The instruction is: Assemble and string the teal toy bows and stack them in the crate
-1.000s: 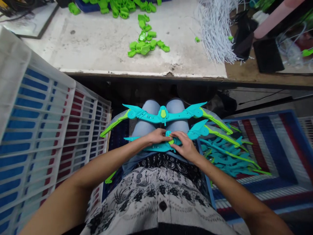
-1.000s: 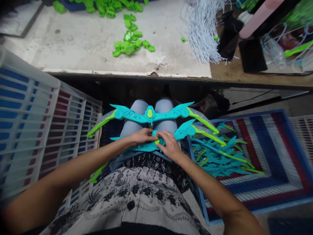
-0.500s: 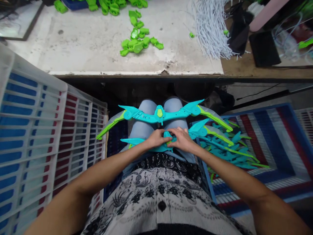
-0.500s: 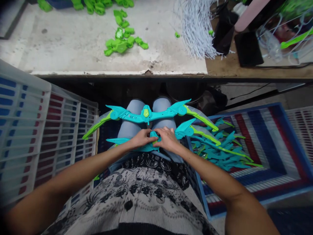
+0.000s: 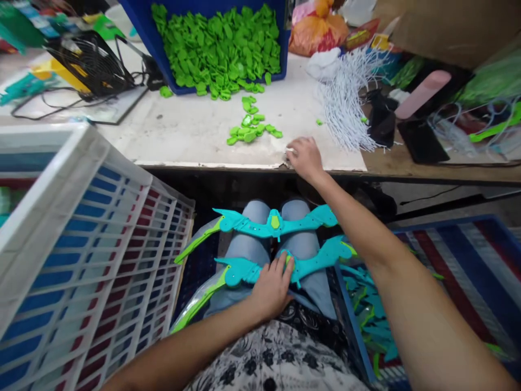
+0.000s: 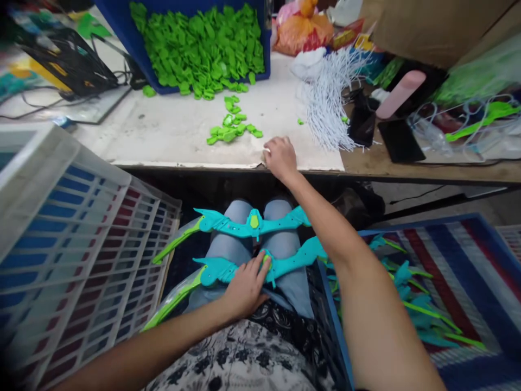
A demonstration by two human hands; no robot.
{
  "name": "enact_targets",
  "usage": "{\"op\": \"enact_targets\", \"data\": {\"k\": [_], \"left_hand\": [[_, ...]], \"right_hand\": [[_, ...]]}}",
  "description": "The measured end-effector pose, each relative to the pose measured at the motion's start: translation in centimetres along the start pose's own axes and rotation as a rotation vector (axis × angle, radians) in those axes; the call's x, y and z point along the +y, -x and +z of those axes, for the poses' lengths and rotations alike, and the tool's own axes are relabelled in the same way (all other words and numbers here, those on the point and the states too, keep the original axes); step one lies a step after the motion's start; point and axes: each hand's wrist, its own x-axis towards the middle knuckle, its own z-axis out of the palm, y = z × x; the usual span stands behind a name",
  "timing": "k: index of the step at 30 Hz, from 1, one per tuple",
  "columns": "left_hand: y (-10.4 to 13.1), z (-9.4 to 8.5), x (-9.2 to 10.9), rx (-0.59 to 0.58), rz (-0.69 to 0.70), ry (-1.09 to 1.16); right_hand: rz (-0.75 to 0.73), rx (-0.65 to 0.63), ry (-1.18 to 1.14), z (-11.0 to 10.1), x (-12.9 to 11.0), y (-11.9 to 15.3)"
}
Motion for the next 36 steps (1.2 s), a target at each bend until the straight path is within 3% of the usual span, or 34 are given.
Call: {"op": "enact_targets", "data": {"k": [2,5,9,12,14,16,20,25,27,29,33,36], "left_hand": [[-0.8,-0.7,-0.6,-0.055,-0.013,0.002],[-1.8,-3.1,-1.9,-0.141,-0.021,0.107],[-2.7,-6.2,-4.3,-0.242,-0.007,0.366],[-3.8,-6.4,-6.3,-0.426,-0.002,0.649],[-4.8,-5.7,-7.3,-0.48,-0.01,0.795],[-5.7,-4.7,-8.0,-0.446,-0.024,0.839],[-6.5,-3.5,-8.6,-0.443,-0.073,0.957],[-6.5,-3.4,-8.6,-0.552,-0.128,1.192],[-6.5,-3.3,-8.6,-0.559,-0.121,1.209],[-6.5,-3.0,-8.7,-0.56,-0.107,1.23],[-6.6,-2.5,-8.8,-0.517,-0.115,1.207],[-6.6,-2.4,-8.7,-0.484,-0.126,1.167]], "right_hand": [[0.023,0.009,0.022,2.0,0.0,-4.2],[0.091,-0.038,0.07,3.5,-0.1,-7.6],[0.071,-0.192,0.07,1.0,1.5,-8.6],[0.068,-0.397,0.079,-2.2,3.7,-8.3],[0.062,-0.468,0.114,-3.5,5.0,-7.4],[0.071,-0.401,0.136,-3.9,5.9,-5.9],[0.108,-0.115,0.114,-3.1,6.6,-2.7],[-0.031,-0.122,0.099,-2.5,6.4,-0.1],[-0.039,-0.055,0.037,-2.6,5.0,2.4],[-0.101,-0.043,-0.094,-2.8,2.6,6.8],[-0.299,-0.336,-0.311,-2.6,-2.9,19.2],[-0.289,-0.401,-0.29,-1.4,-5.0,26.4]]}}
